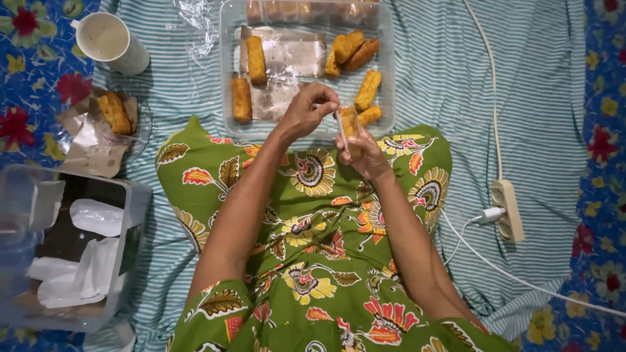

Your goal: Wrapping individual fried food items in plastic sheets and organizing them into a container.

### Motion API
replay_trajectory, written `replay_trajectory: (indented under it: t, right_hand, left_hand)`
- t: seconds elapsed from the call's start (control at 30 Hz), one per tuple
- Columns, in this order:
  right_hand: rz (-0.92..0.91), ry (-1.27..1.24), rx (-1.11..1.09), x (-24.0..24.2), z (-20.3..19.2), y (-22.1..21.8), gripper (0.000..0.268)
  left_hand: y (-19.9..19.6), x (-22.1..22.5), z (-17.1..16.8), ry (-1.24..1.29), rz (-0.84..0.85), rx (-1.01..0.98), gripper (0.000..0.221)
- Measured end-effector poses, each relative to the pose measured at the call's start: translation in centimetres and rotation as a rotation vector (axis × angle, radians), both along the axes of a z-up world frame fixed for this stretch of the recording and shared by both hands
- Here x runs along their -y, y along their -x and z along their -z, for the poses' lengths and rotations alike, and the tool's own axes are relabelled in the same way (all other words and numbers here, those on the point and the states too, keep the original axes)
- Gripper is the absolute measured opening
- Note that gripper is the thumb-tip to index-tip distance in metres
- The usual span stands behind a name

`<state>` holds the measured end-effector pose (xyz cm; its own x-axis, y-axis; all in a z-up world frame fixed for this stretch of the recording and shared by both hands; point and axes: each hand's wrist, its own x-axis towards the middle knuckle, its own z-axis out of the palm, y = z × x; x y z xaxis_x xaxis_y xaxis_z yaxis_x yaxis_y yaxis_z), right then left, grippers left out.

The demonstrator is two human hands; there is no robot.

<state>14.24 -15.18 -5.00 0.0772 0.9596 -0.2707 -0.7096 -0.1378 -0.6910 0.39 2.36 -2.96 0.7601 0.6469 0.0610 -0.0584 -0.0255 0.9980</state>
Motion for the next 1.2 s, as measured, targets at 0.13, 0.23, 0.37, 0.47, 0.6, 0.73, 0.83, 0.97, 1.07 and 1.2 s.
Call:
replay_trajectory:
  t: [0.13, 0.23, 0.37, 0.47, 0.6, 0.73, 0.83, 0.97, 1.07, 1.2]
  right_hand:
    - [-0.005, -0.002, -0.018, -0.2, -0.1, 0.1, 0.057]
    - [-0.018, -0.044, -0.041, -0.3, -0.4, 0.1, 0.057]
    - [-0.025, -0.080, -0.053, -0.4, -1.4, 0.4, 0.059]
    - [-0.019, -0.074, -0.078, -0.3, -0.9, 0.2, 0.060]
    - [-0.025, -0.050, -0.055, 0.0, 0.0, -0.2, 0.062]
    - [-0.030, -0.058, -0.048, 0.0, -0.7, 0.1, 0.058]
    - [-0.039, -0.050, -0.030, 0.1, 0.1, -0.1, 0.061]
    - [-0.040, -0.046, -0.021, -0.1, -0.9, 0.3, 0.058]
    - [-0.046, -0.043, -0.004, -0.2, -1.8, 0.6, 0.059]
    - [-0.040, -0.039, -0.009, -0.2, -2.2, 0.9, 0.060]
  left_hand:
    - [-0.3, -0.4, 1.6, -0.030, -0.041, -0.035, 0.010]
    - [-0.3, -0.9, 1.9, 0.010, -0.080, -0.006, 0.009]
    - [0.2, -0.8, 0.0, 0.046, -0.065, 0.003, 0.012]
    - [0.2, -0.2, -0.7, 0.016, -0.004, 0.002, 0.016]
    - [-0.2, -0.1, -0.4, -0.004, 0.082, 0.054, 0.012]
    - [-0.1, 0.1, -0.8, 0.006, 0.079, 0.036, 0.011]
    - [0.0, -0.1, -0.5, 0.001, 0.082, 0.038, 0.009]
    - [0.0, -0.3, -0.2, -0.037, 0.037, -0.012, 0.007]
    - [-0.1, -0.5, 0.5, -0.041, -0.021, -0.054, 0.008]
    - [0.2, -0.4, 0.1, 0.009, -0.072, -0.033, 0.011]
